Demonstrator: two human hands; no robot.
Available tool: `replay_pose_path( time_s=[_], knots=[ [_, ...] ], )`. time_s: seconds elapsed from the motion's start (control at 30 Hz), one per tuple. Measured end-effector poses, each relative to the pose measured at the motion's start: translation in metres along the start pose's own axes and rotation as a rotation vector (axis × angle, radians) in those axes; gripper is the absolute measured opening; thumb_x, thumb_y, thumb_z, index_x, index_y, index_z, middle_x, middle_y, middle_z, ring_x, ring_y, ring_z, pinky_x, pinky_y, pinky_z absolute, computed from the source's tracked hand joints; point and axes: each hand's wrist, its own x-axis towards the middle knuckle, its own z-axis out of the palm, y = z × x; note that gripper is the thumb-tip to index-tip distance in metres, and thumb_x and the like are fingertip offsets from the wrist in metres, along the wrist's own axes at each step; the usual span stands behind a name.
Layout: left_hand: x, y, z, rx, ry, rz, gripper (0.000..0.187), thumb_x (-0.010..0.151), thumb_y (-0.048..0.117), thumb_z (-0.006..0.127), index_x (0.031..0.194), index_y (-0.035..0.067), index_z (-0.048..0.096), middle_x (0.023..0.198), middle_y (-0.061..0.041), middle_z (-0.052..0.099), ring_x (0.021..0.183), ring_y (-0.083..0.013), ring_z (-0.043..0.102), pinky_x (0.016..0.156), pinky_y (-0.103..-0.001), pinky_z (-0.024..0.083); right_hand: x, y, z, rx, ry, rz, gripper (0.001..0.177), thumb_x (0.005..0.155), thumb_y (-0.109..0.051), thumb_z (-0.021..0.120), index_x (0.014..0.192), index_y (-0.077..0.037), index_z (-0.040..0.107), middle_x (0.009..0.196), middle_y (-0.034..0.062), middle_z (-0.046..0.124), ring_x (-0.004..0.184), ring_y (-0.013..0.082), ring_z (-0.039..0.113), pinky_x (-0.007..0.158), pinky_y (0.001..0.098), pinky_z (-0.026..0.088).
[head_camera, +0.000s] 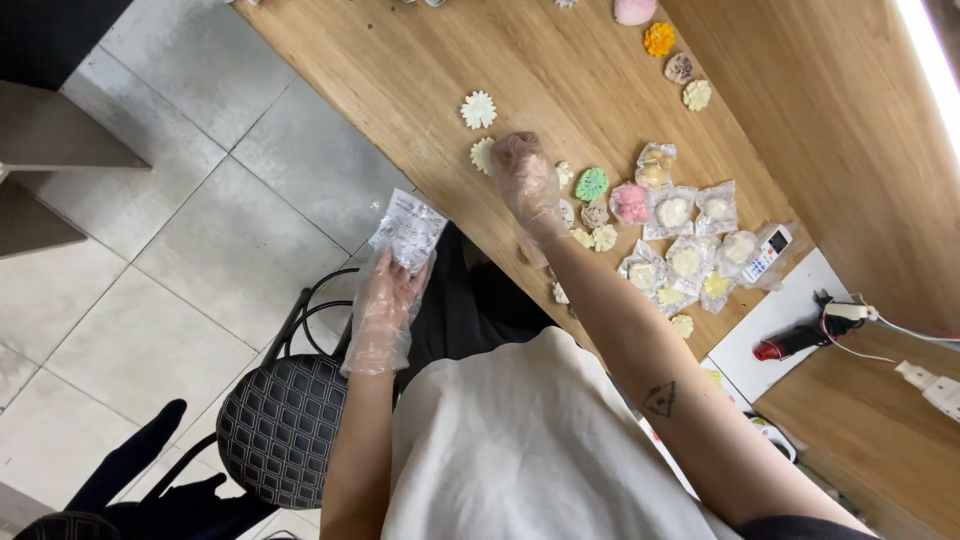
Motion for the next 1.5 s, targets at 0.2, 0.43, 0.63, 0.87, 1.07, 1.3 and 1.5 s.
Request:
replay_pose_path(
  time_s=[0.2, 0.43, 0.63, 0.87, 1.07, 1.3, 1.5],
  knots=[
    [-0.013, -0.026, 0.013, 0.078, 0.023, -0.014, 0.044, 0.103, 0.028, 0.054, 0.139, 0.003, 0.050, 0.134, -0.013, 0.061, 0.120, -0.0278, 0.063, 0.102, -0.050, 0.055, -0.004, -0.050, -0.026, 0.013, -0.147, 0.304, 0.023, 0.097, -0.033, 0.060, 0.109, -0.016, 0.070, 0.111, 0.0070, 0.071, 0.094, 0.0217, 0.073, 0.084, 0.0340, 0.058],
    [-0.058, -0.030, 0.068, 0.422, -0.106, 0.074, 0.054, 0.098, 0.038, 0.061, 0.138, 0.002, 0.057, 0.128, -0.011, 0.068, 0.115, -0.0229, 0.066, 0.096, -0.041, 0.057, -0.083, 0.017, -0.064, 0.445, -0.133, 0.413, 0.050, 0.104, -0.050, 0.052, 0.116, -0.004, 0.066, 0.105, 0.0111, 0.073, 0.099, 0.0194, 0.071, 0.090, 0.0359, 0.057],
    [-0.036, -0.056, 0.093, 0.593, -0.091, -0.070, 0.049, 0.094, 0.034, 0.065, 0.134, 0.006, 0.060, 0.120, -0.008, 0.070, 0.106, -0.0216, 0.071, 0.088, -0.039, 0.061, -0.147, 0.064, -0.081, 0.827, -0.253, 0.437, 0.054, 0.099, -0.051, 0.055, 0.120, -0.003, 0.066, 0.106, 0.0031, 0.073, 0.097, 0.0132, 0.069, 0.084, 0.0302, 0.058],
    [-0.002, -0.092, 0.106, 1.313, -0.468, 0.210, 0.037, 0.101, 0.035, 0.060, 0.122, 0.004, 0.067, 0.101, -0.008, 0.073, 0.082, -0.0166, 0.067, 0.070, -0.035, 0.055, -0.173, 0.037, -0.119, 1.113, 0.041, 0.555, 0.046, 0.100, -0.040, 0.060, 0.127, -0.003, 0.066, 0.111, 0.0033, 0.071, 0.093, 0.0091, 0.064, 0.079, 0.0246, 0.054],
    [-0.079, -0.111, 0.187, 1.552, -0.728, 0.399, 0.032, 0.101, 0.025, 0.052, 0.109, -0.001, 0.069, 0.083, -0.011, 0.073, 0.074, -0.0176, 0.065, 0.070, -0.036, 0.053, -0.193, 0.031, -0.139, 0.846, 0.245, 0.539, 0.040, 0.104, -0.033, 0.061, 0.122, 0.002, 0.069, 0.103, 0.0063, 0.073, 0.088, 0.0097, 0.062, 0.077, 0.0269, 0.053],
    [-0.085, -0.140, 0.192, 1.680, -0.638, 0.486, 0.029, 0.100, 0.021, 0.053, 0.111, -0.001, 0.069, 0.080, -0.005, 0.070, 0.069, -0.0125, 0.062, 0.066, -0.035, 0.052, -0.206, -0.006, -0.167, 0.159, 0.711, 0.410, 0.028, 0.105, -0.026, 0.058, 0.112, -0.001, 0.068, 0.100, 0.0210, 0.072, 0.087, 0.0346, 0.070, 0.076, 0.0417, 0.054],
    [-0.083, -0.150, 0.191, 1.578, -0.759, 0.448, 0.028, 0.103, 0.020, 0.051, 0.111, 0.000, 0.069, 0.080, -0.004, 0.068, 0.070, -0.0110, 0.057, 0.065, -0.033, 0.052, -0.200, 0.035, -0.139, 0.167, 0.582, 0.579, 0.034, 0.106, -0.030, 0.053, 0.093, 0.000, 0.063, 0.081, 0.0271, 0.064, 0.074, 0.0448, 0.062, 0.066, 0.0494, 0.048]
  ],
)
